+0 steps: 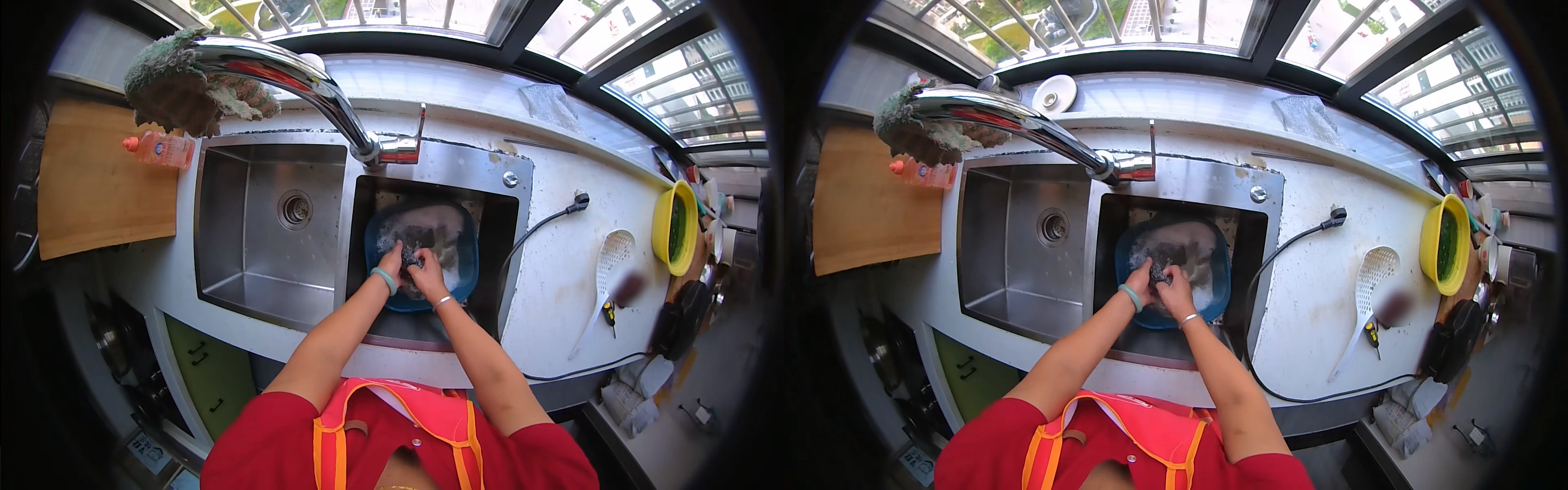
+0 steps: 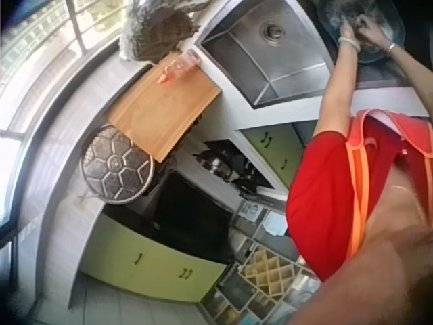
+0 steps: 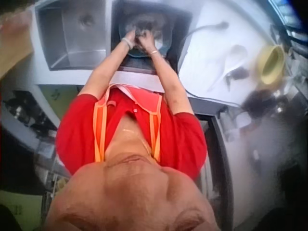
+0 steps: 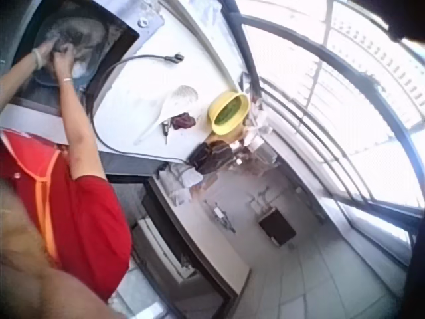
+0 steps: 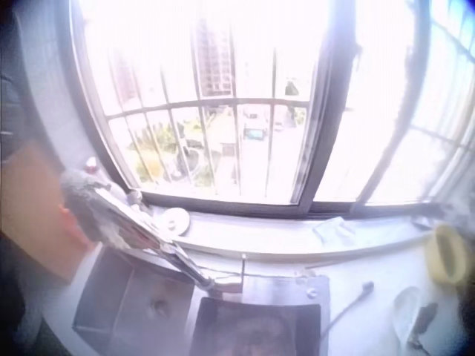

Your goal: The person uses a screwdriver to remove screws from the base of a black electric kettle. They then use a steel wool pad to scrub the bottom surface of the kettle.

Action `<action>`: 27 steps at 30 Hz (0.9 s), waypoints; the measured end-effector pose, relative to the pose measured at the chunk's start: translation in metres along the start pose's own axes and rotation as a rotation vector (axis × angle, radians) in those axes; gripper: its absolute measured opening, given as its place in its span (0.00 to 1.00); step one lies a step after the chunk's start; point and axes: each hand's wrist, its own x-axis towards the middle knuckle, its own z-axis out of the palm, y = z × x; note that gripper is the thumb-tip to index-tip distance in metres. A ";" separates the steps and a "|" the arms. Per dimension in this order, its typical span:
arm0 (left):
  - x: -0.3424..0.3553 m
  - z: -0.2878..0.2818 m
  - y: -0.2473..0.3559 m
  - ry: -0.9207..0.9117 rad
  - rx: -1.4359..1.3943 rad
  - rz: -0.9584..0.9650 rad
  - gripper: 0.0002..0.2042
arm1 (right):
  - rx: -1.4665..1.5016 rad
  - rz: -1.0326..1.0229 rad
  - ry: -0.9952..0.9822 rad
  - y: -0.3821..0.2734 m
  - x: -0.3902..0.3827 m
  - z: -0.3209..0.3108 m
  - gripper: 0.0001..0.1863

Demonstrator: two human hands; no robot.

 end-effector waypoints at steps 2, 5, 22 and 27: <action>-0.015 0.005 0.002 -0.034 -0.155 0.135 0.23 | 0.317 0.174 -0.094 -0.018 -0.020 -0.015 0.18; -0.032 0.007 0.004 -0.311 -0.147 0.213 0.23 | 0.823 0.493 -0.331 -0.059 -0.040 -0.047 0.21; -0.127 0.070 -0.037 -0.087 0.367 1.092 0.11 | 0.946 0.433 -0.095 -0.127 -0.083 -0.051 0.24; -0.122 0.073 -0.039 -0.131 0.223 0.987 0.13 | 0.539 0.023 0.057 -0.095 -0.080 -0.043 0.24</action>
